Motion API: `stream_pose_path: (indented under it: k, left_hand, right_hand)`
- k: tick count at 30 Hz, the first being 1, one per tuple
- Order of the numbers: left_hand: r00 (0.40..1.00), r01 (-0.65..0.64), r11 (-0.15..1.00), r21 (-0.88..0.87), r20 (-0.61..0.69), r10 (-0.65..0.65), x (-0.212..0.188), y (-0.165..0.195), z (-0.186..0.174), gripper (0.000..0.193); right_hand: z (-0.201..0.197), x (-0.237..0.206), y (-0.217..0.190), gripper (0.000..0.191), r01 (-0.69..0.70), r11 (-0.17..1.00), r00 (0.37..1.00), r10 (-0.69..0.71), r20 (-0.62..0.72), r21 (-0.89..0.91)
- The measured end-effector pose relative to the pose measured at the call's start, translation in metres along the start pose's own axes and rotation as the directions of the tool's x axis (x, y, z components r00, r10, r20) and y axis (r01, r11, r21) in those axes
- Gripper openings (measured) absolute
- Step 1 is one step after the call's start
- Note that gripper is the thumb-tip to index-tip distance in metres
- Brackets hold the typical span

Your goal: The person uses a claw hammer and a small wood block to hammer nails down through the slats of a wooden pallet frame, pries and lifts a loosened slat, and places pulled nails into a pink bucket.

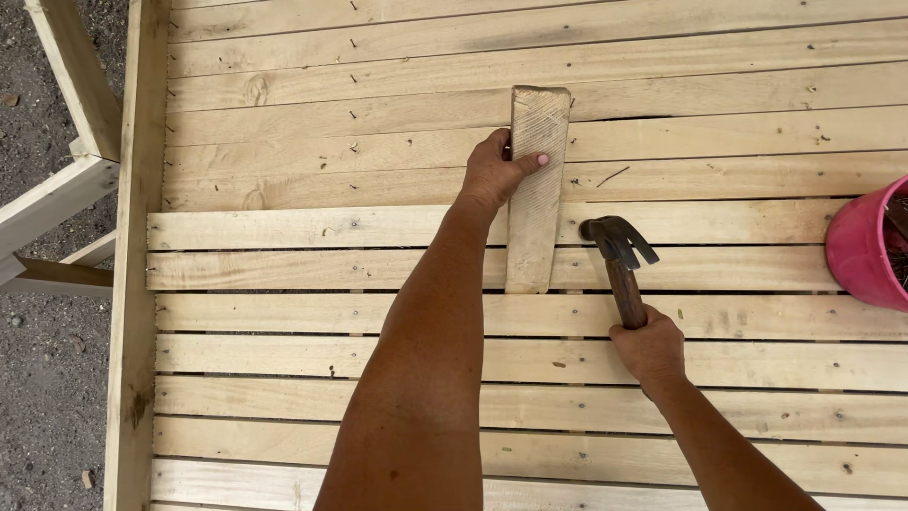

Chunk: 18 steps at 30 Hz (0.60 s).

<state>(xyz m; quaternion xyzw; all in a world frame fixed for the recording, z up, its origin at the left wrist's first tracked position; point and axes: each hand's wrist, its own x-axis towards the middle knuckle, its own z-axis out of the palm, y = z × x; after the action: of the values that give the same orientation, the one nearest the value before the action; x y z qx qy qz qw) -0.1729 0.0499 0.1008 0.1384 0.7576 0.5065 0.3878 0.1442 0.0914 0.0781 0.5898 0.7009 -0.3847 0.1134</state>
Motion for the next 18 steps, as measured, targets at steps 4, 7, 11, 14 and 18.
stream_pose_path:
  k: [4,7,11,14,18]
  left_hand:
    - [0.991,0.069,0.997,0.041,-0.119,-0.064,0.021,-0.016,0.005,0.061]
    - [0.982,0.121,0.993,-0.017,-0.143,-0.122,0.034,-0.029,0.012,0.064]
    - [0.980,0.127,0.992,-0.025,-0.149,-0.129,0.048,-0.042,0.016,0.065]
    - [0.979,0.130,0.991,-0.028,-0.154,-0.133,0.054,-0.046,0.019,0.065]
    - [0.971,0.176,0.984,-0.026,-0.159,-0.178,0.049,-0.042,0.020,0.066]
  right_hand:
    - [0.015,0.008,0.003,0.029,-0.037,0.999,0.999,0.037,-0.028,-0.010]
    - [0.021,0.011,0.007,0.023,-0.006,1.000,0.998,0.004,-0.070,-0.022]
    - [0.024,0.013,0.011,0.020,0.008,0.999,0.996,-0.012,-0.088,-0.043]
    - [0.025,0.013,0.012,0.020,0.018,0.998,0.994,-0.024,-0.105,-0.055]
    - [0.024,0.011,0.009,0.022,0.002,0.998,0.997,-0.007,-0.071,-0.068]
